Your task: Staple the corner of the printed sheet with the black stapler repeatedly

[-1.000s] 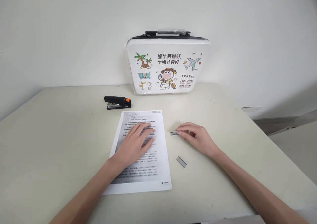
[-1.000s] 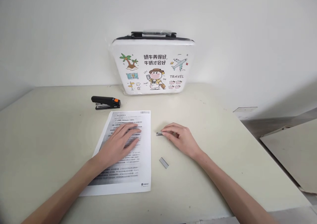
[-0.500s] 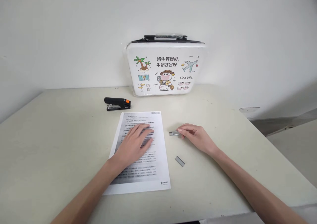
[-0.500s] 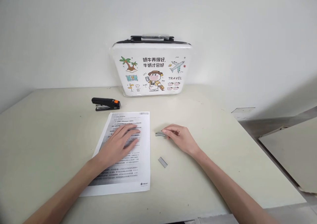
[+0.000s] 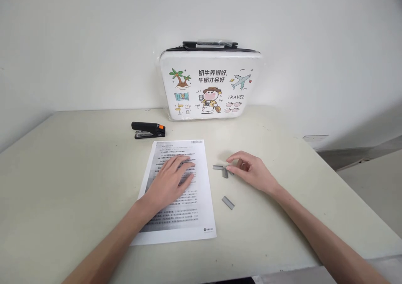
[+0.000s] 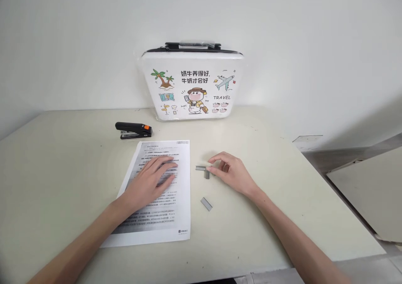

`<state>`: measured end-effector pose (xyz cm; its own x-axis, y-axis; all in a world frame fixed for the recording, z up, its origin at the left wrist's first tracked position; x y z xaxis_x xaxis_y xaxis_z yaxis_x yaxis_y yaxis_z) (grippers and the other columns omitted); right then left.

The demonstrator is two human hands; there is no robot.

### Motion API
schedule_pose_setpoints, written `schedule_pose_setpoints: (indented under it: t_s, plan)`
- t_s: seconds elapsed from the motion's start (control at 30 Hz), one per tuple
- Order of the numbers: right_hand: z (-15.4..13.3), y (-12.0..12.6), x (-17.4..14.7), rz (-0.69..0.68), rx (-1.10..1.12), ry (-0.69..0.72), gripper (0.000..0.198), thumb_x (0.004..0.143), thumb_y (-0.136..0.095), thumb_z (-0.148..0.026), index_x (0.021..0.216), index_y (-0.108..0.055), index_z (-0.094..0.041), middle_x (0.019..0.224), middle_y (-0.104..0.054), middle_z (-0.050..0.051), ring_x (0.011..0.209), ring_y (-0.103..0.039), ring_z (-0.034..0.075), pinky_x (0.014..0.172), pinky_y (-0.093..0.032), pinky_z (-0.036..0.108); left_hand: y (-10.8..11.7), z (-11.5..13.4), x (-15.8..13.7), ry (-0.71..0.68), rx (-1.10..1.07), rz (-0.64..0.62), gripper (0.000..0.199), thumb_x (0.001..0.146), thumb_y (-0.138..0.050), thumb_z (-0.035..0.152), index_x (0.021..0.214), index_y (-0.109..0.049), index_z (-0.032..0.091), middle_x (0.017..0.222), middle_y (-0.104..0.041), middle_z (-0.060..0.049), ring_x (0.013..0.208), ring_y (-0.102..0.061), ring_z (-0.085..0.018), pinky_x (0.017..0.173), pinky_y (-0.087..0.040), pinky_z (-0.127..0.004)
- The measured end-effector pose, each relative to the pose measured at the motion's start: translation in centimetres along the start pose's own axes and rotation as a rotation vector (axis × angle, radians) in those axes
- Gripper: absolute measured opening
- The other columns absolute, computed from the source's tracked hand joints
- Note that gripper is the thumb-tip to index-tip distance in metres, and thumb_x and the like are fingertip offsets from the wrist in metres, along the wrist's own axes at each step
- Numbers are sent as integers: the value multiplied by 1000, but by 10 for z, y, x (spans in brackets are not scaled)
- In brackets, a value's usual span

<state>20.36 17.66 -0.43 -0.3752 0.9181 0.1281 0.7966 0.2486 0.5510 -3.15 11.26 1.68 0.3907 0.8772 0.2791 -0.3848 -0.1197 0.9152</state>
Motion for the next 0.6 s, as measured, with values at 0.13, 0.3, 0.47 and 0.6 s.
schedule_pose_setpoints:
  t_s: [0.13,0.3,0.47,0.6]
  plan:
    - [-2,-3,-3,-125,-135,71,50,83,-83,-58,125,-73,-34,126,-66,7,87,-65,21,80,-60,40,0,1,0,-4,7,-6,29,109,-48,34,132,-63,26,146,-60,-8,139,-53,-31,117,-47,-55]
    - [1,-4,-4,-189,-171,82,31,92,-74,-55,114,-76,-34,125,-65,6,86,-64,21,80,-59,42,1,1,0,-2,5,-10,30,109,-48,33,133,-63,25,146,-60,-9,140,-53,-31,117,-47,-55]
    - [0,-2,-2,-168,-171,104,30,93,-73,-56,111,-76,-33,120,-67,7,85,-64,23,76,-59,41,2,1,0,2,-6,-5,30,108,-49,33,133,-64,26,145,-60,-8,139,-53,-31,117,-47,-56]
    - [-1,-2,-3,-177,-180,107,34,91,-75,-57,116,-75,-34,124,-67,7,87,-66,23,79,-60,42,2,1,-1,-1,-7,-3,30,108,-49,34,134,-64,27,145,-60,-8,139,-53,-31,117,-47,-56]
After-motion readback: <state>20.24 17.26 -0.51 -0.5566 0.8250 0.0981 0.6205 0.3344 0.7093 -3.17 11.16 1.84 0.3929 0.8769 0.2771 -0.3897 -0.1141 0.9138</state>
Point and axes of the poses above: each hand's wrist, its own x-axis towards the middle knuckle, its own y-axis out of the back of the hand, z = x × y, the point moved 10 cm from there along x, towards the middle knuckle
